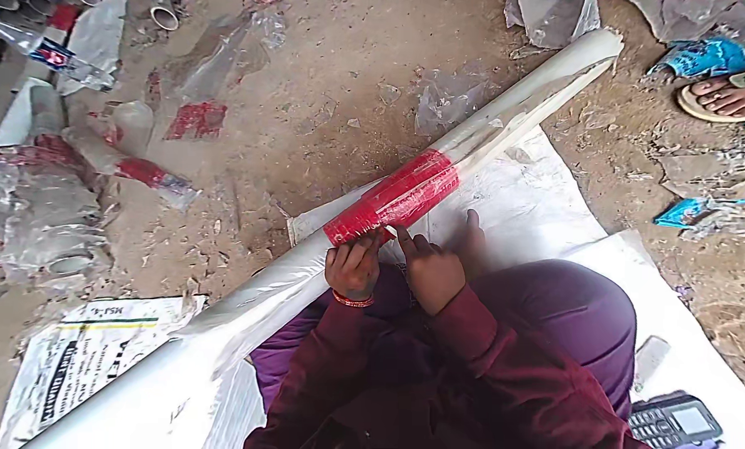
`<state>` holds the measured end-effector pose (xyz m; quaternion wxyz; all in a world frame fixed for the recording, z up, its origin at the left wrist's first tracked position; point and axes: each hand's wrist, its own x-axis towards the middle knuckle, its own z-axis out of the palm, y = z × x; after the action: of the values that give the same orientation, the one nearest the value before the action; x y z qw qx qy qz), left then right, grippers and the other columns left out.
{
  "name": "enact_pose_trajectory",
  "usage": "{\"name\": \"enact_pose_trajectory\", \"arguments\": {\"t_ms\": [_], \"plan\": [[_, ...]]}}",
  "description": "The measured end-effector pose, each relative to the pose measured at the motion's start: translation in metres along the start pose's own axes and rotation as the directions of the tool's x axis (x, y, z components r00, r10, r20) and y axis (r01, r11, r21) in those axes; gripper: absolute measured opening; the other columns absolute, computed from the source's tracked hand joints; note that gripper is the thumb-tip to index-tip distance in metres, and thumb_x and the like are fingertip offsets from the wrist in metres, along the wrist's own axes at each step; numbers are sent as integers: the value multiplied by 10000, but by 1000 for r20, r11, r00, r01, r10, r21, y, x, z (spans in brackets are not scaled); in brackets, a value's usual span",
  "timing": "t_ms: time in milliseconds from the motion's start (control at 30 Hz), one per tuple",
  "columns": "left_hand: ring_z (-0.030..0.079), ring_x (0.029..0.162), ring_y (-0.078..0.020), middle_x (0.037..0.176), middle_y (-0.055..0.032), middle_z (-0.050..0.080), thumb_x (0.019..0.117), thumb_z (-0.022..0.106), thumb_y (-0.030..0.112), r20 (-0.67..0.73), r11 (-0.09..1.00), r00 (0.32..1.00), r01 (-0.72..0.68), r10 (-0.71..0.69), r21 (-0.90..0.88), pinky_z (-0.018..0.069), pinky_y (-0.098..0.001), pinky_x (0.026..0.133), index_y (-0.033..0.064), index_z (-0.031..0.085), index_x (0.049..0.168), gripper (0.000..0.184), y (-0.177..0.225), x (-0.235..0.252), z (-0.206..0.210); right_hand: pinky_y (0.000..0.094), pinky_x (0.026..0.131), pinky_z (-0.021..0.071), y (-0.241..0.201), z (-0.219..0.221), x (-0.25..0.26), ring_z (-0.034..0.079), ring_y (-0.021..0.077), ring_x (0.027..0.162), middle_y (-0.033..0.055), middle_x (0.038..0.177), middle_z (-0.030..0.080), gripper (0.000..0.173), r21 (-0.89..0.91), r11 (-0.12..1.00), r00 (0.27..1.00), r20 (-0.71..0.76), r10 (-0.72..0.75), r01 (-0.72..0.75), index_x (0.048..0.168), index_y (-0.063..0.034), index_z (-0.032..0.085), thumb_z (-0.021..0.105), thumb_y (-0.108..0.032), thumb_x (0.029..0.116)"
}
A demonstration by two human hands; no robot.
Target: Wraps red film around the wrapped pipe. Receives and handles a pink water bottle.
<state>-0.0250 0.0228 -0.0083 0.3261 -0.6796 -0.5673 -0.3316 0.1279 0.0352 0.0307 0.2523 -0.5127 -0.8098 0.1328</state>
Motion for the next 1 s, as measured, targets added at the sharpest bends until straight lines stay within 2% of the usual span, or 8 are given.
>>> {"name": "enact_pose_trajectory", "arguments": {"t_ms": [133, 333, 467, 500, 567, 667, 1000], "plan": [[637, 647, -180, 784, -19, 763, 912, 644, 88, -1, 1000, 1000, -15, 15, -4, 425, -336, 612, 120, 815, 810, 202, 0, -5, 0, 440, 529, 548, -11, -14, -4, 720, 368, 659, 227, 862, 723, 424, -54, 997, 985, 160, 59, -51, 1261, 48, 697, 601, 72, 849], [642, 643, -177, 764, -28, 753, 909, 662, 87, 0, 1000, 1000, -13, 13, -9, 431, -324, 609, 121, 820, 830, 180, 4, -9, -1, 432, 533, 547, -12, -17, -10, 720, 364, 657, 225, 856, 719, 427, -77, 994, 979, 180, 91, -79, 1296, 54, 675, 573, 62, 881], [644, 639, -188, 743, -40, 734, 904, 664, 86, 10, 1000, 1000, -12, 12, -10, 443, -321, 607, 131, 821, 852, 172, 8, -8, -3, 453, 575, 560, -7, -19, -12, 727, 380, 706, 231, 919, 724, 461, -53, 994, 965, 242, 101, -91, 1360, 36, 634, 550, 63, 908], [642, 642, -192, 745, -44, 731, 909, 660, 91, 11, 1000, 1000, -15, 15, -9, 443, -323, 610, 133, 822, 860, 174, 7, -7, -4, 462, 565, 558, -2, -16, -13, 724, 380, 690, 225, 905, 727, 450, -20, 996, 975, 204, 86, -83, 1343, 26, 653, 556, 56, 905], [640, 644, -202, 735, -54, 720, 910, 659, 101, 5, 1000, 1000, -8, 8, -11, 443, -332, 610, 134, 821, 855, 174, 6, 0, -4, 472, 508, 546, 12, -2, -15, 709, 369, 616, 204, 824, 727, 384, 64, 997, 999, 24, 33, -35, 1258, 5, 719, 579, 25, 901], [643, 638, -218, 730, -72, 719, 897, 667, 104, 8, 999, 1000, 29, -28, -24, 447, -340, 603, 137, 834, 863, 173, 4, 6, -3, 437, 466, 533, 21, 9, -16, 694, 333, 566, 173, 760, 716, 343, 113, 993, 984, -180, -13, 34, 1180, -4, 759, 590, 3, 882], [618, 619, -207, 696, -58, 694, 898, 631, 65, -8, 999, 1000, 2, -3, -33, 432, -340, 602, 125, 826, 855, 208, 3, 3, -2, 463, 525, 558, 31, 22, 0, 716, 349, 623, 171, 775, 731, 316, 141, 983, 975, -206, -88, 119, 1153, -38, 781, 595, -2, 900]]}}
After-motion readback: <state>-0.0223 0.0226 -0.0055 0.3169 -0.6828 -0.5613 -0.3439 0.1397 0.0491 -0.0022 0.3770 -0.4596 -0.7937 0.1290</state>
